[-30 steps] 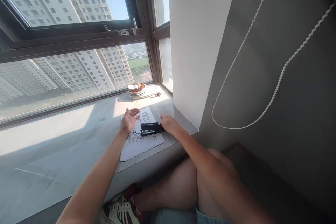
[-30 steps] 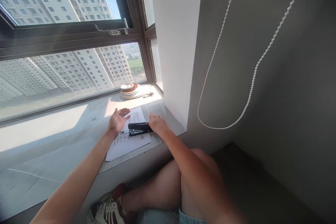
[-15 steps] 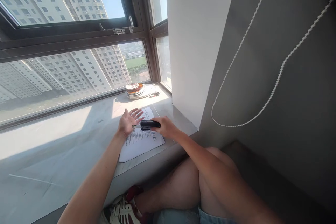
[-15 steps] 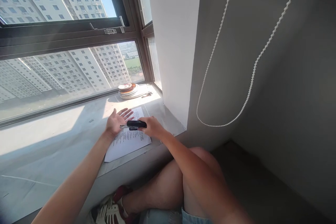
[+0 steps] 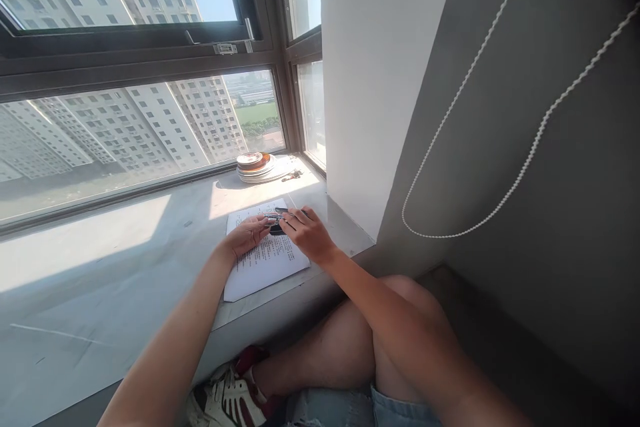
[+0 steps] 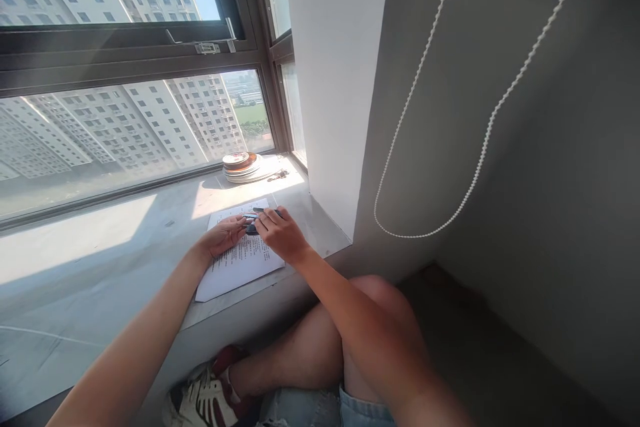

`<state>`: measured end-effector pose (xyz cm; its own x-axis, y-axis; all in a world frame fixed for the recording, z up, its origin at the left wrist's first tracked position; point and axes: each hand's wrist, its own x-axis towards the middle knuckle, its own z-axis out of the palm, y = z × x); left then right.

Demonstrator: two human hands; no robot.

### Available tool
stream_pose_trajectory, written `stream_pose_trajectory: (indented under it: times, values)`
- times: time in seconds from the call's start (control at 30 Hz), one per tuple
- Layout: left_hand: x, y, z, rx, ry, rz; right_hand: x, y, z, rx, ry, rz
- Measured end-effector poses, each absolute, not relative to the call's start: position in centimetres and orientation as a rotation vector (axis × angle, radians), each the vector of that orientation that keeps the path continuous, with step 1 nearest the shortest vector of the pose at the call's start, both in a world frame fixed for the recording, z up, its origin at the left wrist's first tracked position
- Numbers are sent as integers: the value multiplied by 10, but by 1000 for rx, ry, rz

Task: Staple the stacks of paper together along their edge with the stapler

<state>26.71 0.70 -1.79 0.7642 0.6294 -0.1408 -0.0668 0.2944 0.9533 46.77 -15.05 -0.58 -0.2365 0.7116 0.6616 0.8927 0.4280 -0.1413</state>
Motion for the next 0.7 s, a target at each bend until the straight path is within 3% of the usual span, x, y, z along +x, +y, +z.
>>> stream_pose_trajectory:
  times: [0.13,0.27,0.43,0.7]
  values:
    - [270,12,-17,1122,666,691,470,-151,-5,-1464,-1724,-231]
    - [268,20,-12,1034,737,1101,470,-154,-3,-1472,-1426,111]
    - [261,15,-5,1062,739,1381,457,-157,-6,-1501,-1471,442]
    - [265,-15,3,1630,599,1243,447,-158,-11,-1546,-1685,525]
